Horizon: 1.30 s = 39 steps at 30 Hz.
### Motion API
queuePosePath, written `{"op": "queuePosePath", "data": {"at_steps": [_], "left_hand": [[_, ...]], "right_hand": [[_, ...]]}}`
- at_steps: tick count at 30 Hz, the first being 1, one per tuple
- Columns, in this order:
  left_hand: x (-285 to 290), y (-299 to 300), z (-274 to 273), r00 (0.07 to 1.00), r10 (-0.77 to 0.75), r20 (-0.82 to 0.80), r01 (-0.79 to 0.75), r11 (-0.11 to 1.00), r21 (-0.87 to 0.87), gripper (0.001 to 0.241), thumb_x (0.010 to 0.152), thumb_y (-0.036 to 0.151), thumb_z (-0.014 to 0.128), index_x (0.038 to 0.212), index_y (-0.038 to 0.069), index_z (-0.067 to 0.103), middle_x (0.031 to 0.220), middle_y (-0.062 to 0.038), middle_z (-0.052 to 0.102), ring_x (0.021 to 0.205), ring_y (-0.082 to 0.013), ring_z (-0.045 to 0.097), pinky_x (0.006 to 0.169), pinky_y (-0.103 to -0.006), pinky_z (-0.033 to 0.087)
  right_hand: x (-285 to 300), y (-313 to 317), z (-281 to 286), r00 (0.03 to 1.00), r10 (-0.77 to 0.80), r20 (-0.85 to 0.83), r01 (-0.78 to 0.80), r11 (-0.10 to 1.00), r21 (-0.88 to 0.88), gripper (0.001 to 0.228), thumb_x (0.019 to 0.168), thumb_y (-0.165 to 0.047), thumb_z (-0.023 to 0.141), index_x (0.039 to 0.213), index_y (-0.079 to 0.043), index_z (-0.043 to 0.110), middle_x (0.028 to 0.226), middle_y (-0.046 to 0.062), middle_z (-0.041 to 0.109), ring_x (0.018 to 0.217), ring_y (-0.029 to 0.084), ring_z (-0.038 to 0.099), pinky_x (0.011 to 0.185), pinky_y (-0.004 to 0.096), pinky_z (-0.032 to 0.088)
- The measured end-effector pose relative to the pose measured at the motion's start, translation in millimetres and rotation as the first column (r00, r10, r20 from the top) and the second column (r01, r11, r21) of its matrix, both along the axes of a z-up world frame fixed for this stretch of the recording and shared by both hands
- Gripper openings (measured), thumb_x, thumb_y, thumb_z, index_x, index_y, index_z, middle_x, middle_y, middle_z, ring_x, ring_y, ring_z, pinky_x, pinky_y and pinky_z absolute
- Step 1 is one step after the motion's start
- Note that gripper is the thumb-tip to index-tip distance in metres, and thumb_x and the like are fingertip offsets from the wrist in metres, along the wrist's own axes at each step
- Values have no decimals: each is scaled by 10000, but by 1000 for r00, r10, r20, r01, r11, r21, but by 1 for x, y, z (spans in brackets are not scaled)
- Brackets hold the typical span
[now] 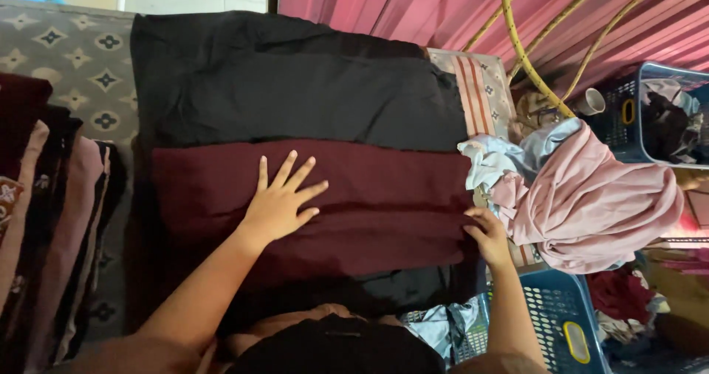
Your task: The person folds a light-colored patterned cloth and several dark-colored garments on a table. They smooth the fabric, fold the items into neat rectangles, and stack them on top of each other.
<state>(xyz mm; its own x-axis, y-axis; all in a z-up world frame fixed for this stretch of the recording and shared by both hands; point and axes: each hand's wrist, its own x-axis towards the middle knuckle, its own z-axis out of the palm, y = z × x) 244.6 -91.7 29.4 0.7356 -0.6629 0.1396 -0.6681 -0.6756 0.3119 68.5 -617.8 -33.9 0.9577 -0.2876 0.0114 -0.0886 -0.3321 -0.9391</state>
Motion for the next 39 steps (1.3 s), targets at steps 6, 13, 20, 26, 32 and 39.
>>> {"op": "queuePosePath", "data": {"at_steps": [6, 13, 20, 26, 32, 39], "left_hand": [[-25, 10, 44, 926, -156, -345, 207, 971, 119, 532, 890, 604, 582, 1355, 362, 676, 1702, 16, 254, 1556, -301, 23, 1139, -743, -112], [-50, 6, 46, 858, -313, -408, 365, 929, 56, 389, 893, 450, 674, 1226, 262, 745, 1522, 15, 498, 1544, -247, 209, 1187, -738, -114], [-71, -23, 10, 917, -355, -182, 339, 934, -109, 554, 826, 393, 758, 1327, 176, 667, 1504, -100, 491, 1477, -295, 339, 1167, -735, 6], [-84, -28, 3, 945, -276, -174, 281, 960, 0, 625, 838, 446, 732, 1398, 208, 590, 1550, -89, 445, 1480, -326, 310, 1189, -707, 9], [-83, -28, -5, 941, -281, -187, 284, 959, -15, 631, 855, 464, 709, 1411, 196, 579, 1554, -97, 432, 1479, -318, 301, 1188, -687, 2], [-82, -28, -1, 943, -277, -185, 285, 958, 17, 605, 862, 460, 684, 1402, 209, 574, 1609, -89, 416, 1477, -307, 286, 1182, -688, -2]], "right_hand": [[58, 16, 45, 965, -43, -260, -104, 845, -524, 622, 742, -244, 890, 1282, -105, 613, 1063, 131, 705, 1010, 225, 674, 851, 357, 533], [126, 49, 88, 987, 54, -149, -152, 590, -793, 914, 625, -303, 929, 1460, -186, 576, 1398, 148, 592, 1284, 400, 546, 1058, 484, 453], [153, 26, 58, 978, 117, -174, -201, 292, -935, 603, 551, -319, 977, 1057, -169, 686, 1489, 152, 521, 1363, 423, 480, 1095, 490, 408], [138, 1, 49, 944, 223, -244, -284, 926, -248, 512, 731, -205, 895, 1160, -87, 641, 1121, 134, 718, 1036, 224, 685, 914, 346, 543], [104, -13, 52, 942, 18, -335, -94, 973, -211, 603, 813, -246, 872, 1295, 78, 712, 1203, 193, 755, 1051, 254, 689, 967, 369, 540], [76, -44, 2, 881, 25, -473, -18, 1000, 20, 754, 866, -401, 801, 1402, 90, 602, 1338, 174, 656, 1200, 266, 585, 1016, 401, 465]]}}
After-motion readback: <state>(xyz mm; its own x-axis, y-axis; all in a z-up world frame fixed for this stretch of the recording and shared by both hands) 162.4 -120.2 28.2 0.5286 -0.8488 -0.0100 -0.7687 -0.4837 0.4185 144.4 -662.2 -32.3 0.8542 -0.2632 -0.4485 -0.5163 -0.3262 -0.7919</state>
